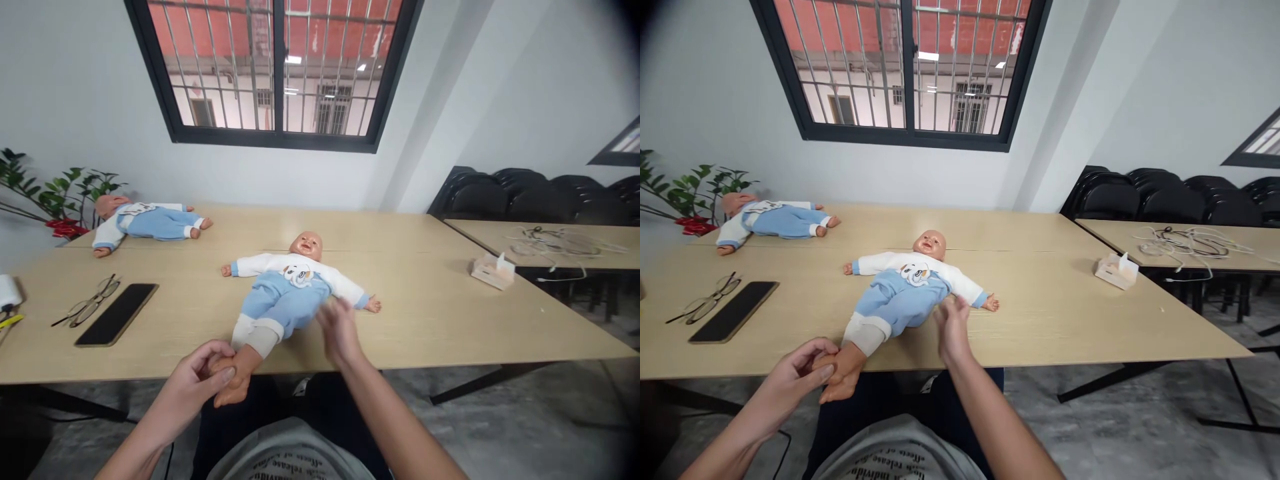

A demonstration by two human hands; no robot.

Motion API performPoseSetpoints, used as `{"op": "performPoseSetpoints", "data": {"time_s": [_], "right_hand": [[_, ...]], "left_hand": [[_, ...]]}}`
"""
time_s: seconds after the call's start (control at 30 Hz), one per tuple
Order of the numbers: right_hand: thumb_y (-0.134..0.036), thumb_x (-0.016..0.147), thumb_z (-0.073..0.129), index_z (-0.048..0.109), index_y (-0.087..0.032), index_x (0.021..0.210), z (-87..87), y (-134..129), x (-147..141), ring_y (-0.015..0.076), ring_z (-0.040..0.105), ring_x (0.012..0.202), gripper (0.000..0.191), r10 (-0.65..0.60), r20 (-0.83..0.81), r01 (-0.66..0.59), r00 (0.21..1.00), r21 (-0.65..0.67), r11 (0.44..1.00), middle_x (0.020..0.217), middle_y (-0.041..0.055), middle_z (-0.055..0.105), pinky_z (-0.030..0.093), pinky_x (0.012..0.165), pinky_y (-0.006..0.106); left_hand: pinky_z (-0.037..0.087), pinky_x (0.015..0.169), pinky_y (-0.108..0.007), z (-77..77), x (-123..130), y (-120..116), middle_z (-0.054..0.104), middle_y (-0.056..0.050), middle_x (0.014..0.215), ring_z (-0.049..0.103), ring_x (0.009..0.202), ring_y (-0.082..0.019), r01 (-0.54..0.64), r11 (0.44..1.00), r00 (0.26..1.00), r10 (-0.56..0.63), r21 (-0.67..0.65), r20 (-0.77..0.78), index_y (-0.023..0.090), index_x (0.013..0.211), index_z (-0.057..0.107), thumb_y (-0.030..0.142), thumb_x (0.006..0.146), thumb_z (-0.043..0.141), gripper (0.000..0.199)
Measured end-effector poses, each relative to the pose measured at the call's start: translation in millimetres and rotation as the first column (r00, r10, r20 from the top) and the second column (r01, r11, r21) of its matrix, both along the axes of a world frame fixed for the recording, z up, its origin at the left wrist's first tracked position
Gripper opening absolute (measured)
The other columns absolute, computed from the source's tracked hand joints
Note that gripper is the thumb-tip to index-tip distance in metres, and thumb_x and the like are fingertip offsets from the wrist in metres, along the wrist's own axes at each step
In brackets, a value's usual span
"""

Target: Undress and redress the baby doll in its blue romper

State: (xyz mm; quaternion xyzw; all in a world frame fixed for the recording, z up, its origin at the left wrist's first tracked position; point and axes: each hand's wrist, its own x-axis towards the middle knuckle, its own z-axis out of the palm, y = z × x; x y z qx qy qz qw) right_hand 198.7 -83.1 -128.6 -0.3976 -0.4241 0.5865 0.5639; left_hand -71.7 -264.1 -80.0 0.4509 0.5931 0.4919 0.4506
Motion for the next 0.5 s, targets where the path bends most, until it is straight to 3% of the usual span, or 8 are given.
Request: {"op": "performPoseSetpoints", "data": {"time_s": [0.1,0.27,0.4,0.5], "right_hand": [[-0.056,0.094,0.048,0.060,-0.030,0.113,-6.1,-21,-16,0.0284,0.064,0.118,0.035,0.043,-0.147,-0.058,0.988,-0.101,0.993,0.124,0.0092,0.068,0.058,0.088,0.044],[-0.046,0.087,0.054,0.066,-0.026,0.100,7.8,0,-27,0.0312,0.068,0.111,0.026,0.095,-0.192,-0.131,0.977,-0.183,0.974,0.112,0.0120,0.074,0.059,0.088,0.047],[-0.025,0.076,0.068,0.068,-0.024,0.109,17.2,12,-34,0.0295,0.068,0.114,0.033,0.170,-0.241,-0.210,0.955,-0.153,0.966,0.119,0.0090,0.075,0.058,0.093,0.045],[-0.025,0.075,0.073,0.066,-0.025,0.114,21.9,15,-35,0.0278,0.069,0.109,0.040,0.144,-0.155,-0.165,0.977,-0.135,0.977,0.120,0.0073,0.074,0.058,0.088,0.042]], "left_hand": [[0.052,0.064,-0.026,4.0,13,-1,0.067,-0.003,0.086,0.064,0.075,-0.018,0.013,1.000,1.000,-0.012,-0.019,0.021,0.020,0.099,0.068,0.051,0.072,0.083,0.044],[0.051,0.069,-0.025,7.0,16,3,0.067,-0.003,0.089,0.063,0.080,-0.017,0.027,0.999,0.996,-0.028,0.019,0.082,0.020,0.098,0.068,0.048,0.073,0.084,0.040],[0.050,0.072,-0.024,3.7,16,5,0.065,-0.002,0.089,0.061,0.082,-0.016,0.061,0.997,0.991,-0.066,0.045,0.113,0.020,0.098,0.067,0.047,0.077,0.082,0.037],[0.047,0.067,-0.023,1.9,16,5,0.063,-0.001,0.085,0.059,0.078,-0.016,0.097,0.995,0.987,-0.100,0.035,0.128,0.020,0.098,0.066,0.048,0.079,0.080,0.037]]}}
